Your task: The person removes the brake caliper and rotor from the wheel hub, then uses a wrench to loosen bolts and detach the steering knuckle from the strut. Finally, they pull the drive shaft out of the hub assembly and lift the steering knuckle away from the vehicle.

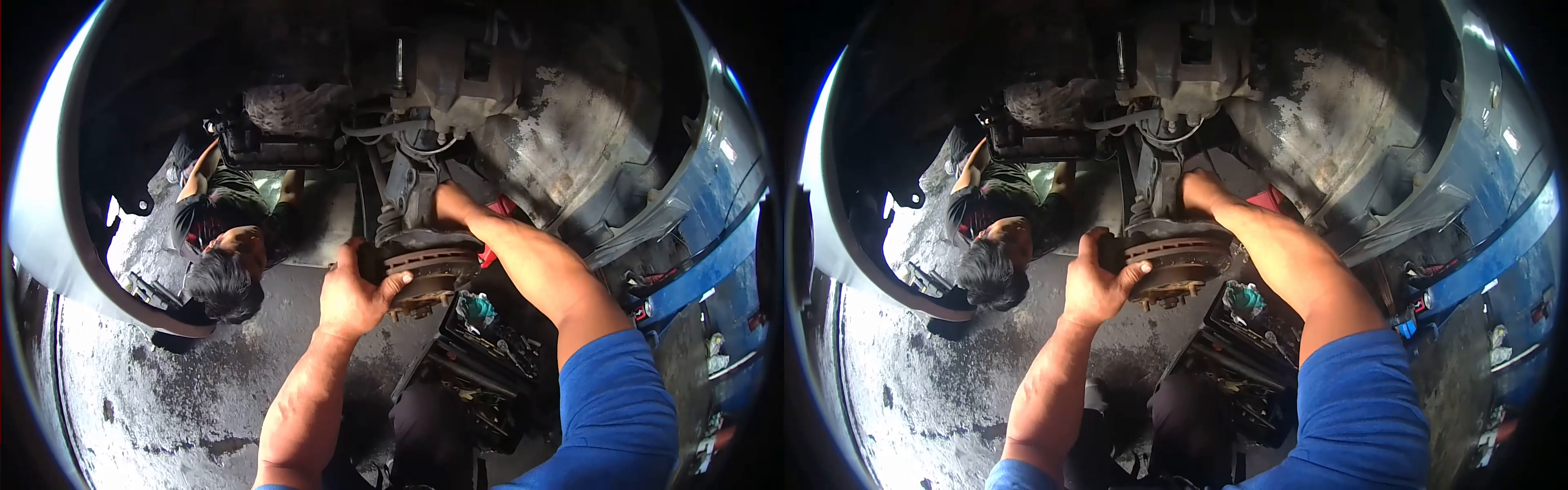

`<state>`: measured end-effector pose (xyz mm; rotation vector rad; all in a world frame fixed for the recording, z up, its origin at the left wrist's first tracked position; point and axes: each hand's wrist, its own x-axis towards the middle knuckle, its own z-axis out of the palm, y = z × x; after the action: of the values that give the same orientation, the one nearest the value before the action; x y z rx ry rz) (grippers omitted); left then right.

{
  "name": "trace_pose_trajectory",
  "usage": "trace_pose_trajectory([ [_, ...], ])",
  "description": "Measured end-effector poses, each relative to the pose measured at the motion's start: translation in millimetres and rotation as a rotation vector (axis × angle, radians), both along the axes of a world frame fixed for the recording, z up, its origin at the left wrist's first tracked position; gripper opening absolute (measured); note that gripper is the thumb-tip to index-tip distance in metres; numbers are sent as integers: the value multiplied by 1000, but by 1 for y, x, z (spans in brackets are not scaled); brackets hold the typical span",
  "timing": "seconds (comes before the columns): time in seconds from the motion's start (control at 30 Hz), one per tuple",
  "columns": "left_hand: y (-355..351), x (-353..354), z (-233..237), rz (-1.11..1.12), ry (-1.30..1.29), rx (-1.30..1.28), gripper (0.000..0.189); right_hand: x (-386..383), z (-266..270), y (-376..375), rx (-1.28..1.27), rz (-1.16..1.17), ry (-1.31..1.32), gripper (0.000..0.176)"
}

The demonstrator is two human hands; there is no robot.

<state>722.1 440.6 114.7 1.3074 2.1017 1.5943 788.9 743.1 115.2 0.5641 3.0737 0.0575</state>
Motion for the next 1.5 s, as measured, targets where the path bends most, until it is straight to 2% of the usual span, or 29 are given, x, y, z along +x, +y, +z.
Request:
trace_pose_trajectory([
  [0.07, 1, 1, 0, -4, -1, 6, 90, -6, 8, -7, -116, 203, 75, 38],
  [0.1, 5, 0, -3, -5, 8, 43, 89, -5, 29, -19, -373, 255, 55, 37],
  [0.13, 8, -1, 1, -12, 10, 43, 89, 2, 33, -20, -616, 186, 126, 32],
  [0.2, 8, -4, 8, 28, -37, -48, 85, -12, 62, -45, -742, 101, -158, 31],
  [0.23, 9, -5, 3, 2, -75, 13, 87, -16, 54, -43, -817, -11, -151, 33],
  [0.27, 8, 0, 2, -5, -84, 17, 87, -10, 36, -29, -813, -22, -158, 33],
  [0.33, -2, 5, 0, 33, 28, 18, 89, -6, 2, -10, -214, 94, 38, 34],
  [0.37, -2, 6, -2, 27, 7, 20, 90, -9, -2, -4, -218, 91, 47, 34],
  [0.47, 7, -4, -4, 33, 75, 53, 89, -27, -2, 7, -246, 371, -28, 33],
  [0.5, 9, -6, -1, 24, 56, 64, 87, -30, 38, -23, -55, 498, -132, 29],
  [0.53, 9, -4, 6, 38, 36, 35, 83, -33, 28, -19, -439, 427, -39, 23],
  [0.57, 11, -5, 1, 57, 36, 53, 81, -40, 3, 3, -445, 507, 117, 21],
  [0.6, 12, -5, -6, 56, 35, 64, 79, -55, -31, 34, -614, 437, 99, 21],
  [0.63, 8, 1, -1, 69, 73, 53, 76, -17, 29, -21, -643, 239, 40, 25],
  [0.7, 6, 5, -5, 25, 40, 88, 75, 5, 29, -30, -360, 156, 304, 33],
  [0.77, 7, 0, -13, 8, 72, 146, 76, -1, 18, -20, -306, -128, 149, 36],
  [0.8, 10, -1, -17, 4, 83, 171, 76, -25, -28, 28, -123, 42, 129, 35],
  [0.83, 9, 3, -9, 23, 106, 143, 76, -19, -10, 24, -246, 147, 111, 33],
  [0.87, 9, 4, -8, 32, 132, 113, 75, -6, 16, -2, -234, -53, 38, 31],
  [0.9, 10, 4, -11, -2, 79, 132, 75, -2, 40, -14, -111, 60, -154, 37],
  [0.93, 12, 2, -14, -27, 22, 154, 74, -17, 31, 6, 100, 358, -353, 41],
  [0.97, 12, 0, -16, -49, 28, 151, 72, -16, 44, -11, -31, 94, -345, 41],
  [1.0, 11, 0, -15, -67, 34, 146, 69, -22, 43, -10, -32, 58, -386, 42],
  [1.07, 12, -2, -14, -48, 55, 100, 66, -29, 41, -4, 22, 92, -423, 43],
  [1.17, 16, -7, -12, -81, 83, 131, 63, -25, 13, 19, 50, 248, -227, 33],
  [1.23, 18, -9, -9, -95, 24, 129, 67, -27, 19, 3, -24, -94, -33, 43],
  [1.37, 15, -2, -13, -157, -44, 223, 65, 0, 33, -23, 86, -131, 16, 31],
  [1.4, 11, 0, -11, -56, 59, 130, 65, -6, 34, -21, 33, -113, 15, 31],
  [1.5, 15, -2, -6, -60, 30, 97, 64, -10, 28, -7, 20, -21, -22, 30],
])
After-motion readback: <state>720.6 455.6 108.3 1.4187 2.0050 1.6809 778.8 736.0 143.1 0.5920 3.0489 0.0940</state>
